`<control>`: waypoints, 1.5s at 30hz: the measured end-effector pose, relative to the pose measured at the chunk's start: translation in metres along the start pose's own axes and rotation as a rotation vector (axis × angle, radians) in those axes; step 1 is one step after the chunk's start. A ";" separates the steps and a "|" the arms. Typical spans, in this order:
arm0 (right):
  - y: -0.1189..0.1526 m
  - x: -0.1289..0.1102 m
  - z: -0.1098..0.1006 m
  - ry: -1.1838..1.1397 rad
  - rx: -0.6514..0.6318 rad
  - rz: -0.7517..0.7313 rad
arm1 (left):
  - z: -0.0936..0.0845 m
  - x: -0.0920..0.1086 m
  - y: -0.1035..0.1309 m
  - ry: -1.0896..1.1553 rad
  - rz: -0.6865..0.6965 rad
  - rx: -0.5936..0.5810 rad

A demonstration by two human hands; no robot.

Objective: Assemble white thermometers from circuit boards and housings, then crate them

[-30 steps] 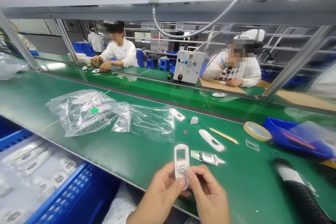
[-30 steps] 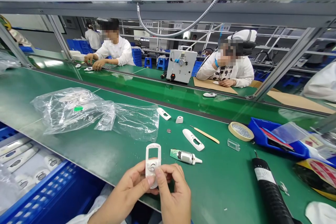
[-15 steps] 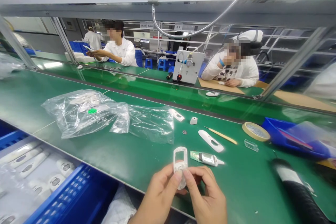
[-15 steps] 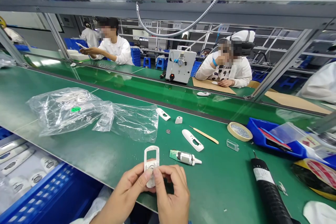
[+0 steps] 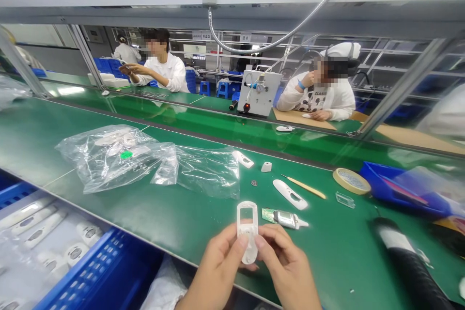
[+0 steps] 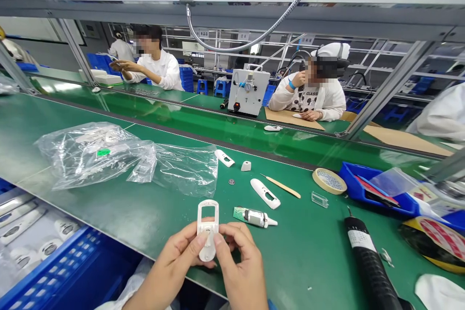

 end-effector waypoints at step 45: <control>0.005 0.007 0.000 0.111 -0.046 0.029 | 0.001 -0.003 -0.004 0.018 -0.059 -0.003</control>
Point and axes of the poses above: each hand's wrist, its own y-axis away from the middle knuckle, its own z-axis out of the palm, x = y × z, the point moved 5 cm from there along -y, towards the middle knuckle, and after that the axes turned 9 degrees about x, right-handed, at the moved point
